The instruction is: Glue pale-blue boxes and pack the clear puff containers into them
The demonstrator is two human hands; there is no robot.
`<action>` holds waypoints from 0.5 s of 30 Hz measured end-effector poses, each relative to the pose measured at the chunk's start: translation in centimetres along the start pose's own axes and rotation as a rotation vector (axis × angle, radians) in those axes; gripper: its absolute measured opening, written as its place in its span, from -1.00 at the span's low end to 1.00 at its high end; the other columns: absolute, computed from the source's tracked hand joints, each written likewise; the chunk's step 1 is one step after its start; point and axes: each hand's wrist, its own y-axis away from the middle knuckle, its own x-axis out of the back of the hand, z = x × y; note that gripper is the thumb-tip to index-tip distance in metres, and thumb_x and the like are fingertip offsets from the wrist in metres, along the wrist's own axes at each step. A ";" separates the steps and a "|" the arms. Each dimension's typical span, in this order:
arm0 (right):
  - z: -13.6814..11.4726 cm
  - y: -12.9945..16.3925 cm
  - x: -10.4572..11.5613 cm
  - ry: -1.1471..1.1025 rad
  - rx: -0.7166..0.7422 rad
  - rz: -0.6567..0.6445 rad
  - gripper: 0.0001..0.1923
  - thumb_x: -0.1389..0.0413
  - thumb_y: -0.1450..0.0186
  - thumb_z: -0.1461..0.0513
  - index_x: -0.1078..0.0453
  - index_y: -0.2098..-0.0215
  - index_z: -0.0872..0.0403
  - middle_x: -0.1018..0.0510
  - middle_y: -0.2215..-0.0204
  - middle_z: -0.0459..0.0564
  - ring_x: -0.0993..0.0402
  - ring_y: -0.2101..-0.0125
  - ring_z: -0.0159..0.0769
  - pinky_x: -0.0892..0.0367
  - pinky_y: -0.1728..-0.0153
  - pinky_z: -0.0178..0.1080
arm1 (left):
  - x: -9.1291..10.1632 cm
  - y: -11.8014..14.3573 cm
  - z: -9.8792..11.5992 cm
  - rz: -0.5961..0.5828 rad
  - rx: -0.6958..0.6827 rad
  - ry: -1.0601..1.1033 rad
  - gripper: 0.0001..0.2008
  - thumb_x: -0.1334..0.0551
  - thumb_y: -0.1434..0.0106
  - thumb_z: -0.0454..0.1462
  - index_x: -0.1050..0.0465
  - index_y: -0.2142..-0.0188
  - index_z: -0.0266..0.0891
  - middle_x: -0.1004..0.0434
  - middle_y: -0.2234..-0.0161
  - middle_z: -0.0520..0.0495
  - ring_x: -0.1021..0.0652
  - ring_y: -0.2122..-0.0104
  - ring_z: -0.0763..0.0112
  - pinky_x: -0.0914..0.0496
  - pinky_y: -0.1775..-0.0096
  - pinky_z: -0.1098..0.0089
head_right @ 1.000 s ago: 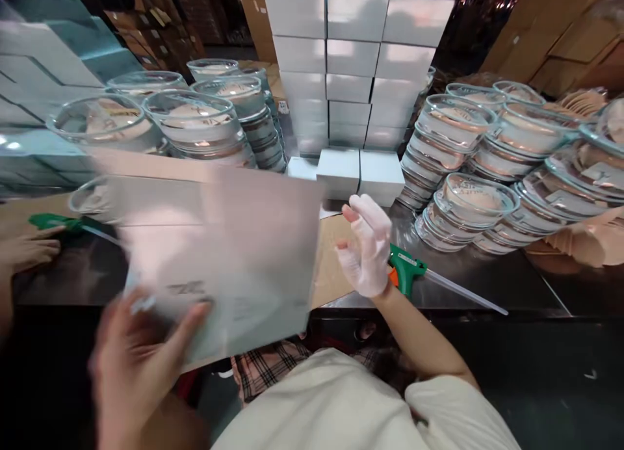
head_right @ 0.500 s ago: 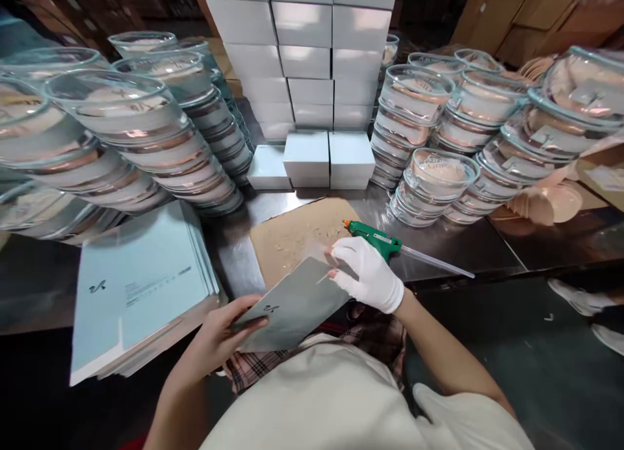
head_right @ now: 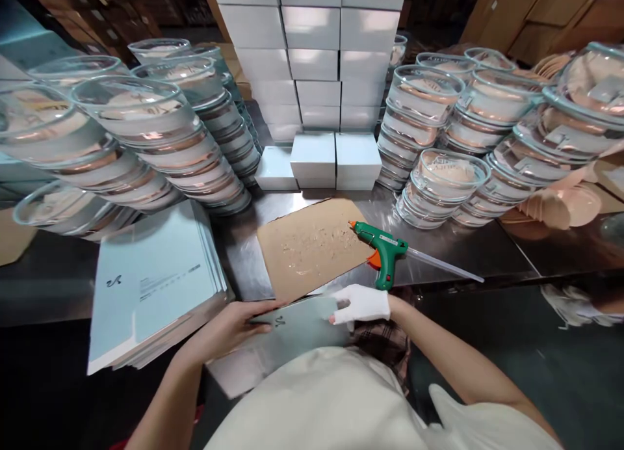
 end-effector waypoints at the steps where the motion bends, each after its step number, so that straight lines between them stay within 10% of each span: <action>1: 0.4 -0.3 -0.4 0.113 -0.015 0.097 -0.53 -0.24 -0.31 -0.04 -0.61 0.03 0.14 -0.59 0.41 -0.09 -0.44 0.54 -0.42 -0.31 0.51 -0.38 | -0.2 -0.4 0.0 -0.031 -0.014 -0.014 -0.60 -0.26 -0.44 -0.15 -0.55 -0.24 0.03 -0.69 -0.12 -0.08 -0.72 -0.02 0.08 -0.61 0.04 0.27; 7: -0.4 0.9 -1.8 0.685 0.395 0.520 -0.71 -0.14 -0.41 0.15 -0.68 0.11 0.09 -0.70 0.18 0.15 -0.57 0.17 -0.17 -0.44 0.08 -0.18 | 0.9 0.2 1.4 0.015 -0.073 -0.114 -0.64 -0.24 -0.48 -0.12 -0.58 -0.21 0.09 -0.73 -0.04 -0.03 -0.75 0.08 0.14 -0.59 0.10 0.36; 15: 4.0 -0.7 -3.0 -0.360 0.088 0.064 -0.37 -0.28 -0.28 -0.17 -0.60 0.02 0.19 -0.68 0.22 0.06 -0.57 0.22 -0.19 -0.50 0.11 -0.20 | -0.8 -0.2 1.3 0.174 -0.227 -0.377 -0.66 -0.13 -0.54 -0.15 -0.58 -0.18 0.00 -0.72 -0.04 -0.11 -0.73 0.10 0.22 -0.59 0.10 0.32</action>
